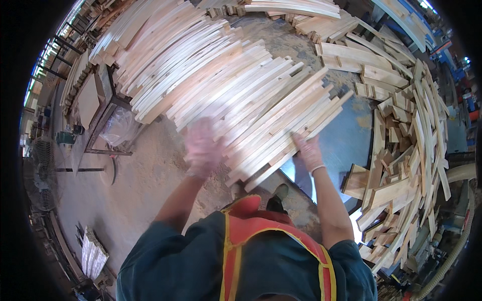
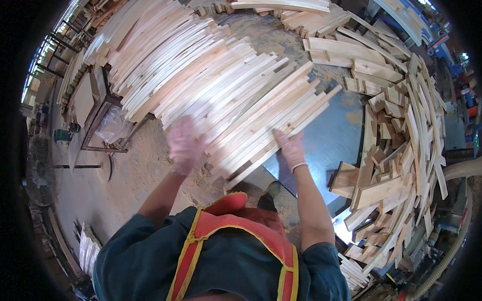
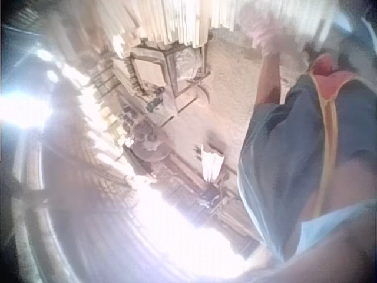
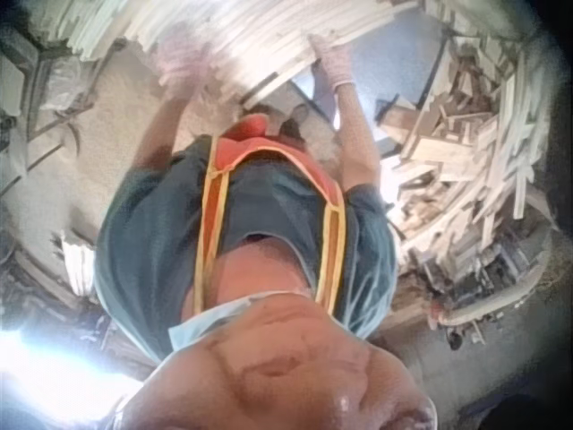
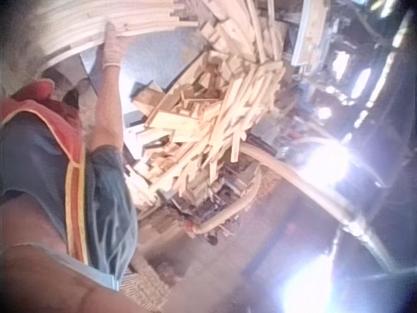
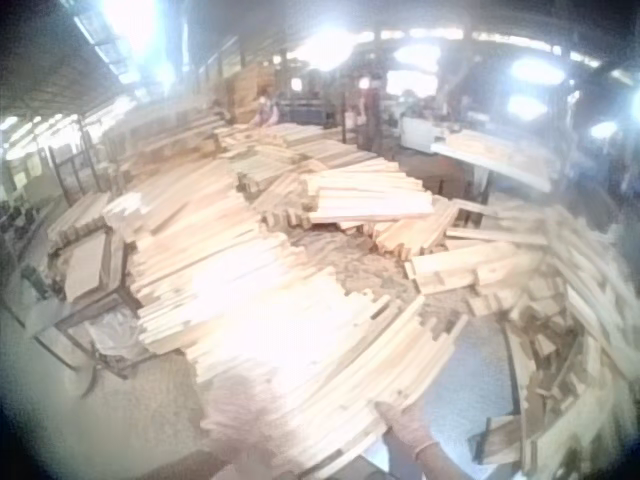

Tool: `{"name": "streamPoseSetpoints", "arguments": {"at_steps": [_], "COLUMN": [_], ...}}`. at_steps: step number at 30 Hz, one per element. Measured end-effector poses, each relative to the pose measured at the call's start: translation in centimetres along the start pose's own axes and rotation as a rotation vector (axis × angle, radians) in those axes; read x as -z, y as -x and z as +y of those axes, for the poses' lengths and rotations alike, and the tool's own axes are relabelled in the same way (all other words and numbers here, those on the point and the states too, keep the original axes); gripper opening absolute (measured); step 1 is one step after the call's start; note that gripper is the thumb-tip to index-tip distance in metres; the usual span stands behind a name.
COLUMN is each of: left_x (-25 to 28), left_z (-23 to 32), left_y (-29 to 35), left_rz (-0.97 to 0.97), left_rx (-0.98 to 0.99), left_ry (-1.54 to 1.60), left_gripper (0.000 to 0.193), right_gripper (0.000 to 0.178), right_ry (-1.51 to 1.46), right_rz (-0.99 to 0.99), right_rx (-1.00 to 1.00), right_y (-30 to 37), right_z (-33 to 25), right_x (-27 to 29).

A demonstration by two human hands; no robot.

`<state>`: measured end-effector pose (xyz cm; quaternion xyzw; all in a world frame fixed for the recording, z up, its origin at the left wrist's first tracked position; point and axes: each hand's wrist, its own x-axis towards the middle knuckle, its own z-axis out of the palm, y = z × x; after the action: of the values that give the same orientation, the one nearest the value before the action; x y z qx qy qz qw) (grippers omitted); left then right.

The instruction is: The person repeatedly picks up individual wooden planks from a large pile on a metal table and stacks them neatly. The person organizes the planks into a growing, aligned stack, occasionally adjusting the pile to maintain order.

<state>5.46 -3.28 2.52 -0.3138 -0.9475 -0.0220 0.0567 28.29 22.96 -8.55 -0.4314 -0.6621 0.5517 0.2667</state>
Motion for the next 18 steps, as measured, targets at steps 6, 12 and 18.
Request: {"name": "streamPoseSetpoints", "arguments": {"at_steps": [6,12,18], "left_x": [-1.3,-10.0,-0.2], "left_z": [-10.5,-8.9,2.2], "left_y": [2.7,8.2,-0.8], "left_rz": [-0.011,-0.670,-0.541], "left_rx": [0.826,-0.232,-0.051], "left_ry": [1.424,0.407,1.150], "left_gripper": [0.067,0.049,0.073], "right_gripper": [0.094,0.089,0.104], "right_ry": [-0.131,-0.174,0.482], "right_rz": [0.172,0.253,0.273], "right_rx": [-0.314,-0.189,-0.155], "right_y": [2.3,0.1,-1.8], "right_z": [-0.6,-3.0,-2.0], "right_x": [0.9,1.1,2.9]}}
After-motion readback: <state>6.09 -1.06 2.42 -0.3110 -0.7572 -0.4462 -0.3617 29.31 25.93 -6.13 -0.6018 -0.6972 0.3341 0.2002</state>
